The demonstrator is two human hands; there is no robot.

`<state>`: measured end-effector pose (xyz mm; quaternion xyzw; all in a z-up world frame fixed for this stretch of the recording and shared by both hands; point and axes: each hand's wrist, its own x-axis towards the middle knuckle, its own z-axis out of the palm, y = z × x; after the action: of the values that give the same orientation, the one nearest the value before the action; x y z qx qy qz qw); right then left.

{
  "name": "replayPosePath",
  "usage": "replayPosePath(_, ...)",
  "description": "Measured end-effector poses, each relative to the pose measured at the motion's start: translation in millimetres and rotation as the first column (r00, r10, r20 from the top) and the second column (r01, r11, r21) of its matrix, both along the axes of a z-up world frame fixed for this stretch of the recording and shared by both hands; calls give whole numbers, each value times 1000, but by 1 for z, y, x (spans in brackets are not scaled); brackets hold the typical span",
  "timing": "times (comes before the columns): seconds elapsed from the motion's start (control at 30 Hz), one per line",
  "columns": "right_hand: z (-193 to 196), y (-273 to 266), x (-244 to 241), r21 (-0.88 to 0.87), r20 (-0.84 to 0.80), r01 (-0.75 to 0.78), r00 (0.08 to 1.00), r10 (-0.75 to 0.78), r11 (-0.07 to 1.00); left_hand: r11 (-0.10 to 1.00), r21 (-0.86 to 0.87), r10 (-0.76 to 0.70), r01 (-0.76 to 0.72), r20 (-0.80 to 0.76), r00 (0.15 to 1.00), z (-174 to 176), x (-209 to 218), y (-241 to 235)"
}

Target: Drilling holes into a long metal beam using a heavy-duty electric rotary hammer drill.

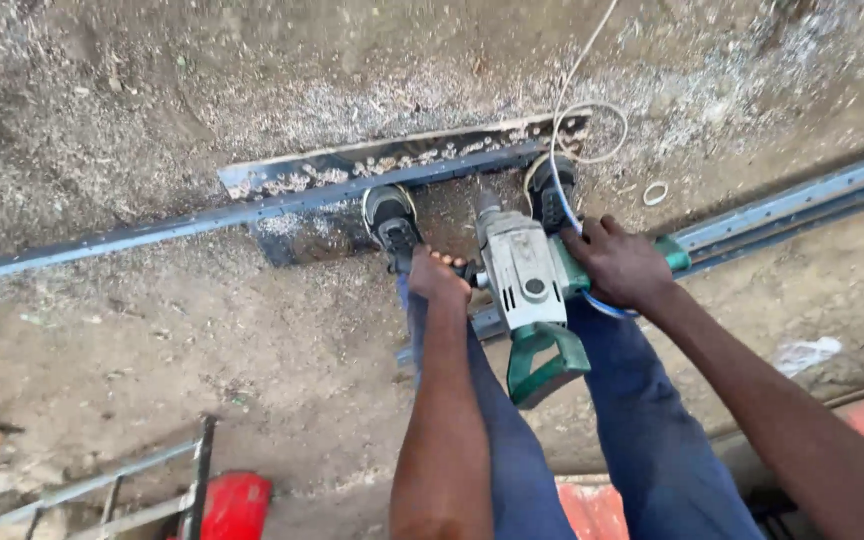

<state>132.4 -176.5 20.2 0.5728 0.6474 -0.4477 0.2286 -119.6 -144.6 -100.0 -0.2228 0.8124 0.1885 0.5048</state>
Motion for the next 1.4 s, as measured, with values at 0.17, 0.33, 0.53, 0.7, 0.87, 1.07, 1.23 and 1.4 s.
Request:
replayPosePath(0.17, 1, -17, -23, 7, -9, -23, 1000, 23, 1000, 996, -80, 30, -28, 29, 999, -38, -24, -22)
replayPosePath(0.33, -3, -20, -20, -16, -91, -32, 995, 31, 999, 989, -134, 68, -58, 74, 995, -81, -28, -39)
replayPosePath(0.53, -11, -29, -15, -20, -51, -48, 998, 47, 999, 969, -229, 112, -92, 76, 991, -97, -40, -62)
replayPosePath(0.7, -32, -32, -1, -19, -179, -23, 984, 19, 1000, 984, -49, 167, -173, -99, 981, -4, -6, 24)
replayPosePath(0.87, -11, -8, 0, -36, -171, -1, 985, -6, 999, 981, -7, 194, -195, -95, 976, 22, 4, 40)
replayPosePath(1.07, -9, 8, 4, -23, -164, -18, 986, 14, 1000, 975, 12, 221, -221, -115, 969, 39, 4, 68)
replayPosePath(1.23, -13, 14, 19, -10, -207, -39, 978, 36, 999, 974, 33, 227, -224, -133, 965, 39, 11, 67)
replayPosePath(1.4, -6, 20, 9, -28, -209, -3, 978, -2, 1000, 981, 19, 191, -191, -122, 974, 35, 4, 72)
